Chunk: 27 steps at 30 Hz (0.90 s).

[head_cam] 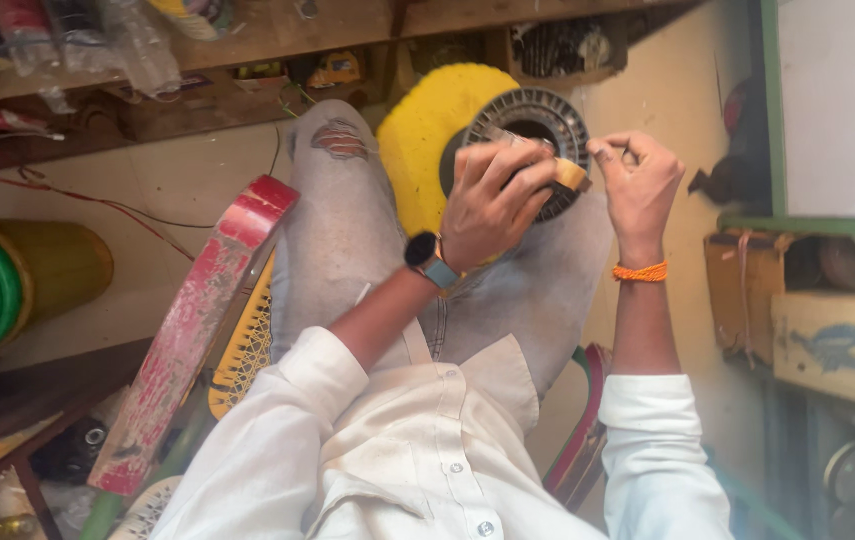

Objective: The person sits in a cluttered workshop and works on a small light-colored block held against a dark circular component resting on a yellow cushion on their lap. They repeatedly press, rotate and reposition the small block with both hands, fitting it against the circular part and adjusting its placement throughout the clip.

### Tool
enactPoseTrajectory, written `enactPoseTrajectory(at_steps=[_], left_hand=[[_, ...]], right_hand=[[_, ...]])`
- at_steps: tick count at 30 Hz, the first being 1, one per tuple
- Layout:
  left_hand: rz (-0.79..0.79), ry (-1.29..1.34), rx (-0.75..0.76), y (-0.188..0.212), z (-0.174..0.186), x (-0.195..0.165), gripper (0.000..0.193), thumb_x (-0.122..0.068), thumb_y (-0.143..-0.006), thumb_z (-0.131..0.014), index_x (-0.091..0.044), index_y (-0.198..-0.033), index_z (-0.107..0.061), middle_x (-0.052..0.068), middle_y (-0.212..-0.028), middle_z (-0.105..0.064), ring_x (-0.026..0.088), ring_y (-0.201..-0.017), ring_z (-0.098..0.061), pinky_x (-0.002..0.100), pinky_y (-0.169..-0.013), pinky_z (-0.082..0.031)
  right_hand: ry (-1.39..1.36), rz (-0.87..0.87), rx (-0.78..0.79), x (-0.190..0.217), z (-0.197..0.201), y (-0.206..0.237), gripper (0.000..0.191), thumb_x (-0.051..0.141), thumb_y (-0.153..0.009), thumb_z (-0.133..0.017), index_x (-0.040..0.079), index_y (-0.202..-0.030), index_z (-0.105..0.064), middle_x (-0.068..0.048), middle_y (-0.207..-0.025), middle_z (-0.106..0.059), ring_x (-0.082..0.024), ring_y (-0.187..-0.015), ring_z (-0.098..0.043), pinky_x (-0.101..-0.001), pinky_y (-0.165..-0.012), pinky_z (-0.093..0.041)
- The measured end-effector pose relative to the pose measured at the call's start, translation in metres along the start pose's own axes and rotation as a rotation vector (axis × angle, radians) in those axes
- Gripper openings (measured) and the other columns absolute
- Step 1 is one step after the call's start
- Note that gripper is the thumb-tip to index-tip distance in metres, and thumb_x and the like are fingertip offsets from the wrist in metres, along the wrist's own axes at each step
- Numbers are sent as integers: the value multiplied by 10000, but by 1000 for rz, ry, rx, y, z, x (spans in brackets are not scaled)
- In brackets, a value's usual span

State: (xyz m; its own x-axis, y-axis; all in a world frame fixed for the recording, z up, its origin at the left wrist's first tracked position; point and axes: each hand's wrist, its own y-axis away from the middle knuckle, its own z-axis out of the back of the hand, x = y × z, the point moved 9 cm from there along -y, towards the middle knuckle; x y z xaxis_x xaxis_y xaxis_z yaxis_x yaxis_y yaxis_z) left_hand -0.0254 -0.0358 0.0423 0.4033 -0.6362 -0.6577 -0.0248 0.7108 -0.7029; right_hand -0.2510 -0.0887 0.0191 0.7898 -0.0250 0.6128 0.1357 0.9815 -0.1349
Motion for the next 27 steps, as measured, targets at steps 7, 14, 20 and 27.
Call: enactPoseTrajectory(at_steps=[7,14,20,27], left_hand=[[-189,132,536,-27,-51,26,805,-147,-892,-825,-158,-1583,-412,-33,-1016,-665,190,-971,-591,346,-924,-464],[-70,232,600,-23,-61,35,875,-106,-780,-840,-137,-1542,-410,-47,-1050,-717,222,-955,-591,383,-881,-462],[-125,236,711,-29,-67,35,777,-43,-740,-798,-139,-1452,-502,-29,-1057,-708,258,-939,-576,381,-843,-451],[-108,247,700,-31,-74,37,557,-127,-759,-838,-137,-1279,-639,-5,-1021,-686,260,-938,-572,392,-796,-432]], right_hand=[[-280,-146,80,10,36,22,121,86,-966,-778,-29,-970,-740,117,-723,-499,14,-634,-360,-221,-537,-229],[-278,-192,183,38,37,56,91,38,-929,-788,-13,-988,-742,124,-673,-450,17,-592,-332,-209,-509,-217],[-97,-8,148,74,22,63,110,33,-921,-792,-3,-1013,-743,75,-632,-369,-12,-580,-314,-231,-517,-260],[-119,15,83,76,28,60,93,16,-947,-778,-10,-1026,-737,71,-668,-360,-32,-609,-296,-249,-536,-234]])
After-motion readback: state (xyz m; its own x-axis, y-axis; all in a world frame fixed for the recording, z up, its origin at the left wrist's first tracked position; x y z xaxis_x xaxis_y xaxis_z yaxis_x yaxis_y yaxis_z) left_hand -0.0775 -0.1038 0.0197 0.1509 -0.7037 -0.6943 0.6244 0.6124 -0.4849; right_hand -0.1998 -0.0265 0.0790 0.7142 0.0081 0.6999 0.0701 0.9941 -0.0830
